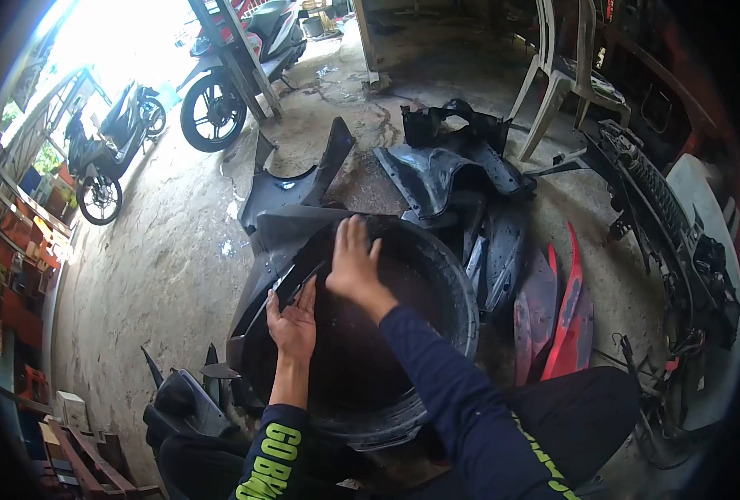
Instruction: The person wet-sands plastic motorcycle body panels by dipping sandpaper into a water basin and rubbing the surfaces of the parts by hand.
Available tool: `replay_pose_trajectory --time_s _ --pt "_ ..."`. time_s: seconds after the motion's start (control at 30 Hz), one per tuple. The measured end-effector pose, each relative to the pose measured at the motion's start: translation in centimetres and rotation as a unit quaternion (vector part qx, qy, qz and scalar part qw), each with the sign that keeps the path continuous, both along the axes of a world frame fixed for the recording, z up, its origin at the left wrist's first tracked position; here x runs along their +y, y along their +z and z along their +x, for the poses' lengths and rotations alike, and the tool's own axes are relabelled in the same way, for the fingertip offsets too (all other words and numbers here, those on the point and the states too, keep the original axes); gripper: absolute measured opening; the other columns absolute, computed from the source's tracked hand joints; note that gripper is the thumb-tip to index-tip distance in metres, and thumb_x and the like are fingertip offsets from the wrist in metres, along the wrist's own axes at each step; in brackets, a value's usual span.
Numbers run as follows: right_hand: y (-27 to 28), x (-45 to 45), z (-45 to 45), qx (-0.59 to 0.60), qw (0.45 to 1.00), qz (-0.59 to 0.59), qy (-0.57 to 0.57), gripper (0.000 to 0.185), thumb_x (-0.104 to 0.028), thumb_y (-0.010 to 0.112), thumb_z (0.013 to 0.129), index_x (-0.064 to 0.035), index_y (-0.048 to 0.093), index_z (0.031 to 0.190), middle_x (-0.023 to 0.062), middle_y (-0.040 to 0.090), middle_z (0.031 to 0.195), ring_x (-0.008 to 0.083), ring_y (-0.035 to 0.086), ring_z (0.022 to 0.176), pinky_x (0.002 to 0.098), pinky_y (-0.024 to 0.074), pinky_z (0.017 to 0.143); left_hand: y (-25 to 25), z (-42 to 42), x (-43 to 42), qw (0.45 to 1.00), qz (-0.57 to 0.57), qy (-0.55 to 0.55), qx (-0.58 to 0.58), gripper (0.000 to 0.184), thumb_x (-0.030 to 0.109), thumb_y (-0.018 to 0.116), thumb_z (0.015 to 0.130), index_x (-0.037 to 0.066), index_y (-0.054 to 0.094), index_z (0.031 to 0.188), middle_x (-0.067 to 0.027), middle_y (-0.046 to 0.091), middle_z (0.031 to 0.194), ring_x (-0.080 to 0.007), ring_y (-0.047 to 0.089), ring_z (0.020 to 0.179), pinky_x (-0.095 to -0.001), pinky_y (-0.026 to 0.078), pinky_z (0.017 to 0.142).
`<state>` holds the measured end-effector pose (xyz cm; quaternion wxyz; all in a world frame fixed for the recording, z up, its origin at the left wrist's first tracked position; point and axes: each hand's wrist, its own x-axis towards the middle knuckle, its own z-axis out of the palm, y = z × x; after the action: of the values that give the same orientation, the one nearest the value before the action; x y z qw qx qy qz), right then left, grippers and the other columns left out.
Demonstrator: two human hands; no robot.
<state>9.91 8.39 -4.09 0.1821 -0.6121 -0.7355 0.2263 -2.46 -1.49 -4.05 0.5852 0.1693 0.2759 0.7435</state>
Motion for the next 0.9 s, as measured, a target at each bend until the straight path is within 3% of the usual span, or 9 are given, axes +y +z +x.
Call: replay_pose_trajectory --time_s 0.07,0.17,0.27,0.33,0.47,0.6,0.7,0.87,0.9 --pt "-0.6 0.0 1.0 -0.073 0.997 0.025 0.014 0.103 -0.016 0.066 0.070 0.0042 0.006 0.151 0.0245 0.003 0.159 0.0363 0.004 0.149 0.0615 0.0057 0.115 -0.1 -0.3 -0.1 1.000 -0.001 -0.006 -0.001 0.053 0.037 0.036 0.103 -0.008 0.045 0.131 -0.0257 0.058 0.125 -0.0345 0.056 0.120 -0.0402 0.042 0.108" --pt "-2.0 3.2 4.0 -0.029 0.995 0.004 -0.100 0.098 -0.014 0.066 0.073 0.0064 0.007 0.150 0.0270 0.009 0.157 0.0376 0.009 0.148 0.0565 0.0102 0.116 -0.1 0.2 -0.2 1.000 -0.002 0.003 -0.003 0.052 0.036 0.036 0.103 -0.008 0.045 0.130 -0.0256 0.058 0.125 -0.0345 0.056 0.120 -0.0406 0.042 0.108" --pt "-0.2 -0.4 2.7 -0.042 0.999 -0.007 -0.020 0.098 -0.013 0.065 0.073 0.0091 0.007 0.149 0.0296 0.008 0.156 0.0389 0.008 0.147 0.0548 0.0083 0.117 -0.5 0.3 0.3 0.999 0.005 -0.005 -0.032 0.052 0.036 0.036 0.103 -0.008 0.046 0.129 -0.0264 0.058 0.124 -0.0348 0.057 0.119 -0.0410 0.042 0.108" --pt "-2.9 2.4 4.1 -0.070 0.994 0.045 -0.069 0.100 -0.018 0.068 0.073 0.0099 0.009 0.148 0.0309 0.009 0.156 0.0394 0.011 0.147 0.0528 0.0084 0.118 -0.8 0.2 0.2 1.000 -0.006 0.004 -0.017 0.051 0.035 0.036 0.103 -0.008 0.046 0.128 -0.0275 0.057 0.124 -0.0351 0.058 0.118 -0.0409 0.043 0.108" --pt "-1.7 2.9 3.3 -0.037 0.995 -0.013 -0.090 0.096 -0.018 0.068 0.074 0.0114 0.012 0.147 0.0313 0.012 0.155 0.0405 0.014 0.146 0.0511 0.0103 0.118 -0.3 -0.1 0.0 1.000 0.004 -0.007 -0.019 0.045 0.029 0.038 0.102 -0.007 0.046 0.127 -0.0231 0.059 0.124 -0.0352 0.059 0.116 -0.0424 0.043 0.108" --pt "-1.8 5.4 5.3 -0.007 0.990 -0.014 -0.143 0.088 -0.016 0.063 0.076 0.0122 0.016 0.145 0.0317 0.018 0.153 0.0401 0.017 0.145 0.0483 0.0128 0.118 -0.5 -0.2 0.1 1.000 -0.001 0.004 -0.023 0.050 0.034 0.036 0.102 -0.009 0.047 0.126 -0.0286 0.059 0.121 -0.0372 0.058 0.117 -0.0419 0.043 0.107" --pt "-1.3 2.9 3.2 -0.047 0.995 0.026 -0.087 0.085 -0.017 0.063 0.077 0.0121 0.020 0.144 0.0313 0.021 0.152 0.0393 0.019 0.145 0.0482 0.0140 0.118 -0.4 -0.7 -0.2 1.000 -0.005 -0.001 -0.028 0.050 0.034 0.036 0.102 -0.009 0.047 0.126 -0.0291 0.059 0.121 -0.0379 0.058 0.117 -0.0426 0.043 0.108" --pt "-2.5 3.9 4.0 -0.005 0.992 -0.002 -0.129 0.092 -0.016 0.063 0.074 0.0125 0.013 0.146 0.0329 0.012 0.154 0.0420 0.013 0.146 0.0490 0.0120 0.118 -0.6 -0.4 -0.2 1.000 -0.002 0.009 -0.020 0.051 0.035 0.037 0.102 -0.009 0.047 0.127 -0.0294 0.058 0.122 -0.0380 0.058 0.117 -0.0427 0.043 0.107" --pt "-2.3 1.5 2.3 -0.029 0.996 0.050 -0.062 0.093 -0.015 0.063 0.073 0.0123 0.013 0.147 0.0324 0.011 0.154 0.0419 0.012 0.146 0.0495 0.0119 0.118 -0.7 -0.7 -0.1 1.000 -0.008 0.000 -0.024 0.052 0.035 0.037 0.102 -0.009 0.046 0.127 -0.0293 0.058 0.123 -0.0382 0.058 0.117 -0.0426 0.043 0.107"
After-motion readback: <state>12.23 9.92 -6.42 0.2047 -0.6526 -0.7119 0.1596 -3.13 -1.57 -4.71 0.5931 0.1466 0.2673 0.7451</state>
